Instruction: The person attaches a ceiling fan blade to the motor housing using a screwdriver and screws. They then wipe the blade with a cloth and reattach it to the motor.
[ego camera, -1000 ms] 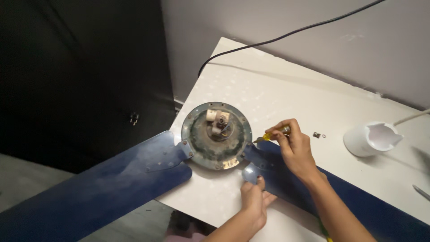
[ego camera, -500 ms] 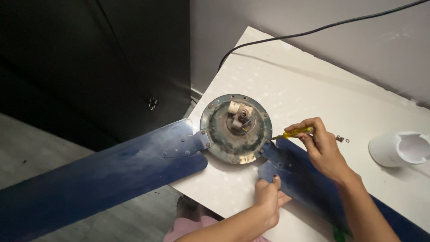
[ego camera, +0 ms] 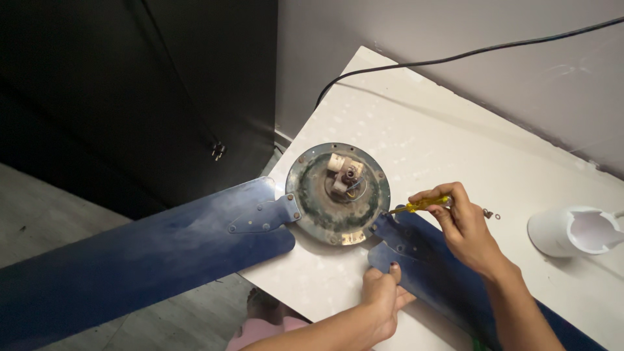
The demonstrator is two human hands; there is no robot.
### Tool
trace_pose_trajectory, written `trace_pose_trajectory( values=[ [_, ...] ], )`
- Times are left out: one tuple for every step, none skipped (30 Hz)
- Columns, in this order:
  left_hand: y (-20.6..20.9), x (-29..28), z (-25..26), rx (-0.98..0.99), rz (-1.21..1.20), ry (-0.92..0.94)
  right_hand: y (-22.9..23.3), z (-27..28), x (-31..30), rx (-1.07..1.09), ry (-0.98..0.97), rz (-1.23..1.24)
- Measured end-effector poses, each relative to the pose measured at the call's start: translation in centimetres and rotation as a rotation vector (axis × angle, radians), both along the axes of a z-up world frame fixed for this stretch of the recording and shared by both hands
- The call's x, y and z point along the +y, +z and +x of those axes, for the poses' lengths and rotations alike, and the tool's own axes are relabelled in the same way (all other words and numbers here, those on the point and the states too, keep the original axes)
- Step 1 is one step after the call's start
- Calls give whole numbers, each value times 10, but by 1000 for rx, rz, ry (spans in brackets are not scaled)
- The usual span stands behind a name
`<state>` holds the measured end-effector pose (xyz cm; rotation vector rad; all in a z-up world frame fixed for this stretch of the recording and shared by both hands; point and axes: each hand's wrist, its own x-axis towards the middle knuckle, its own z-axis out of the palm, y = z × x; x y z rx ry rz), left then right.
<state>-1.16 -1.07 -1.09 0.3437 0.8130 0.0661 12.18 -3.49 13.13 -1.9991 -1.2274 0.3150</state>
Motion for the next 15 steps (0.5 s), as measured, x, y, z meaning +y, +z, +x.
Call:
trace_pose_trajectory(
  values=[
    [1,0,0,-6,2,-3,2,1,2,-9,8,-4],
    [2,1,-1,-12,5,-6,4,3,3,-2,23,-13],
    [3,1,-1,-17,8,-8,5,5,5,5,37,-22],
    [4,1,-1,-23,-2,-1,6,7,7,11,52,-32],
    [5,2,-1,-26,-12,5,8,9,9,-5,67,-47],
    [7,2,-2,-29,-22,11,10,11,11,-21,82,-63],
    [8,3,-3,-38,-22,4,11,13,14,-37,97,-76],
    [9,4,-4,-47,-22,-4,13,14,17,-40,119,-82],
    [10,4,-4,-57,-23,-12,15,17,19,-43,141,-88],
    [11,5,-4,-52,-18,-14,18,19,22,-47,162,-95],
    [11,5,-5,-46,-14,-15,20,20,24,-36,174,-102],
    [11,5,-5,-40,-9,-17,22,21,27,-25,186,-109],
    [11,5,-5,-37,-6,-25,24,22,29,-14,199,-117],
    [10,5,-5,-33,-3,-34,26,21,30,-11,212,-157],
    [8,5,-4,-31,0,-42,28,22,32,-9,226,-197]
  ],
)
